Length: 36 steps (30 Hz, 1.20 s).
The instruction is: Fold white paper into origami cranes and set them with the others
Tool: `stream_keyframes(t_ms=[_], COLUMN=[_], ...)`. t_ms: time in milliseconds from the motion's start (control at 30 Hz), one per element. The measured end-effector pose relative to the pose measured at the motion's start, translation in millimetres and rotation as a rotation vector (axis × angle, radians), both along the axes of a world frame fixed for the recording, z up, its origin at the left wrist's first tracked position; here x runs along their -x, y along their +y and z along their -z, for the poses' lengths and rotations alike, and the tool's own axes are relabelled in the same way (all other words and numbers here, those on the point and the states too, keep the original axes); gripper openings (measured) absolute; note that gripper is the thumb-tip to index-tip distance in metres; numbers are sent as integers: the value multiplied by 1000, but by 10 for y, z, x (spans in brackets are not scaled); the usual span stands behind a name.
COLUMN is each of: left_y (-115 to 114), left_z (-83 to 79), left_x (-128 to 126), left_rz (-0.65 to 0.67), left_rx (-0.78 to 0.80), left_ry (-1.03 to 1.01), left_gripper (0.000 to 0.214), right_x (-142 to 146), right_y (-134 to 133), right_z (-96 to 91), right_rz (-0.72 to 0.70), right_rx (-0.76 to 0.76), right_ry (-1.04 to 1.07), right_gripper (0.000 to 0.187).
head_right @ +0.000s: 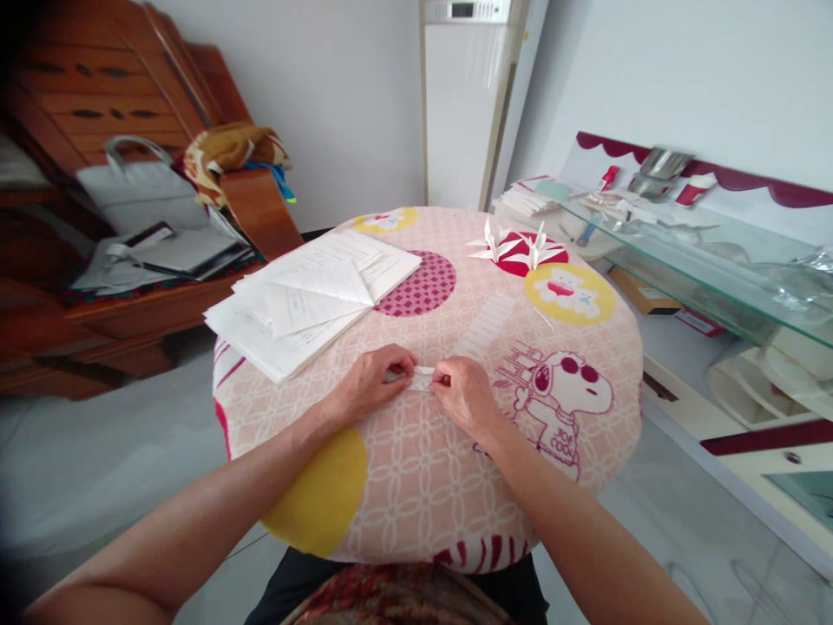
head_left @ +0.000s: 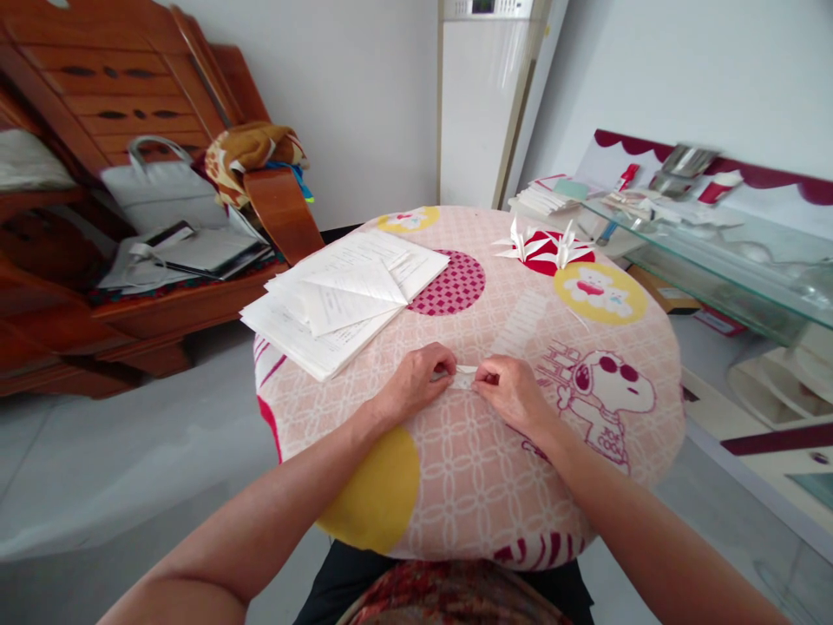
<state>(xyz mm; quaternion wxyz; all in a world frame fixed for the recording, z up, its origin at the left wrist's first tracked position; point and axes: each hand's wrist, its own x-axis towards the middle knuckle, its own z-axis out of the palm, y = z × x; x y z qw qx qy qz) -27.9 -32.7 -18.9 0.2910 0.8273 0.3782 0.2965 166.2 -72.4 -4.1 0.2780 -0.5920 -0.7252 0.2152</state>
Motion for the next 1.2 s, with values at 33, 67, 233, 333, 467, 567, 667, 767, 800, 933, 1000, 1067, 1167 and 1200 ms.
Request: stream_keyframes(t_ms=[33,67,233,333,467,567,667,767,800,933,1000,1067,1167,1200], left_y=[2,7,80,123,134,140,152,142,133,120,146,196,293,325], left_z=[-2,-5,-23,-37,-53,-24,28,50,46,-13,-59,-105,-156,-168], left_x=[21,42,177,222,133,30,-11,2,10,32,26,7,-40,-58], left_rz=[11,24,163,198,88,96,88,106,96,92,108,97,99,116], left_rx=[13,24,88,193,46,-85,-139,-176,-178,-170,-170,-158,-96,-62], left_ry=[-4,-4,-29,-127,-88,-6,23,43,40,73,131,194,247,228], left_gripper=[21,24,39,45,27,15,14,16,17,27,35,35,30,30], right_x=[-6,-10,-29,-45,-58,-58,-56,-58,-60,-62,-56,-39,5,22], right_y=[-6,-10,-2,11,15,6,3,28,43,116,149,180,237,261], right_z=[6,12,31,37,73,119,161,183,184,150,106,44,-76,-115], right_rz=[3,4,-21,-47,-86,-103,-69,-100,-125,-140,-121,-116,-152,-165], right_rx=[-10,-18,-28,-31,-109,-237,-355,-355,-330,-241,-198,-166,-110,-64], right_ry=[0,2,33,43,6,-72,-126,-162,-179,-172,-150,-150,-187,-191], right_gripper=[15,15,15,15,14,15,12,29,30,29,30,31,20,12])
